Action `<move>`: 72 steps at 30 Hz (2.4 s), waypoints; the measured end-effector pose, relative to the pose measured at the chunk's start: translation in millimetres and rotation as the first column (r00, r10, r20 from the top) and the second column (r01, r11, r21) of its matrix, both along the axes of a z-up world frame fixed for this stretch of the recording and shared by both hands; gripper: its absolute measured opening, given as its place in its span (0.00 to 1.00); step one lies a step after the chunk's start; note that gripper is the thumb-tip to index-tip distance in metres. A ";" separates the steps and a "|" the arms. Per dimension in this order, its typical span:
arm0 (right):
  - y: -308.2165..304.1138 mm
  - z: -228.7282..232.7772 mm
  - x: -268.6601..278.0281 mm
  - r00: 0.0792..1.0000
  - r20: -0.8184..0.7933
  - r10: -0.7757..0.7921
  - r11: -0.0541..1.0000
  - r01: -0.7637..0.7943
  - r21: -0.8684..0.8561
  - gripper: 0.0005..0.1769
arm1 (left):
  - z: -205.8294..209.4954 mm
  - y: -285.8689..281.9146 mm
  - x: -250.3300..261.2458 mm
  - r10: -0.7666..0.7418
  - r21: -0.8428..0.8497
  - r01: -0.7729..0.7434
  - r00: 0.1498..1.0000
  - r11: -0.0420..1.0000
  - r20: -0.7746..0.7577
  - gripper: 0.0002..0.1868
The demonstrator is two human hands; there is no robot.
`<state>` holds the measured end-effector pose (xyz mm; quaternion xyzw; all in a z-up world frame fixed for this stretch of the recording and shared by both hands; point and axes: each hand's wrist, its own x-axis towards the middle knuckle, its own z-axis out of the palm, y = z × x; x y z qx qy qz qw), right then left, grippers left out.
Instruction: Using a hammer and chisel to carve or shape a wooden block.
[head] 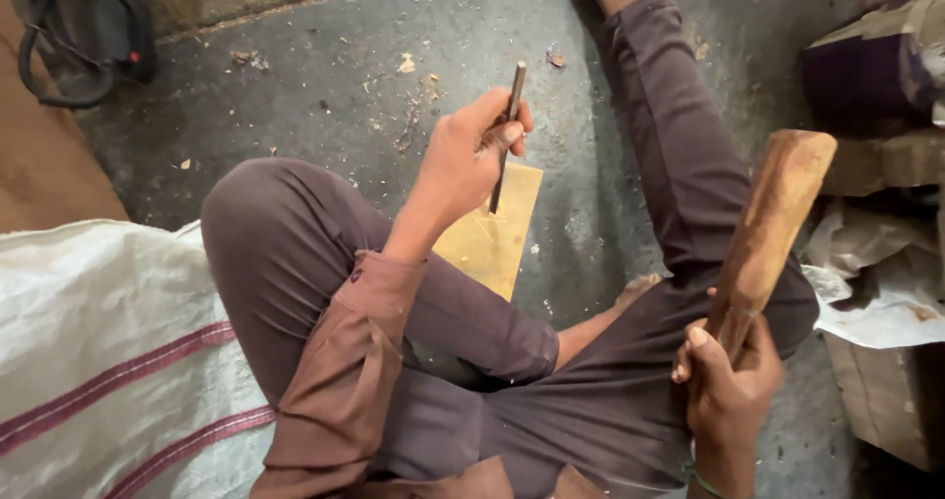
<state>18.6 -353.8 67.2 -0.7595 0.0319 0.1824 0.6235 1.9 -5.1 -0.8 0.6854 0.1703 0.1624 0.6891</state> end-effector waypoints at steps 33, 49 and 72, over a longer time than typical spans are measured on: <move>72.6 32.2 70.5 0.985 0.054 0.162 0.984 -0.156 -0.090 0.25 | -51.4 20.3 48.2 -0.170 -0.168 0.151 0.979 0.974 -0.109 0.04; 114.1 34.7 123.7 0.908 0.141 0.394 0.894 -0.343 -0.289 0.20 | -52.7 11.9 56.0 -0.191 -0.104 0.180 0.976 0.978 -0.103 0.05; 125.3 43.7 148.6 0.799 0.105 0.593 0.730 -0.477 -0.489 0.25 | -34.2 14.0 46.4 -0.226 -0.155 0.208 0.968 0.966 -0.108 0.05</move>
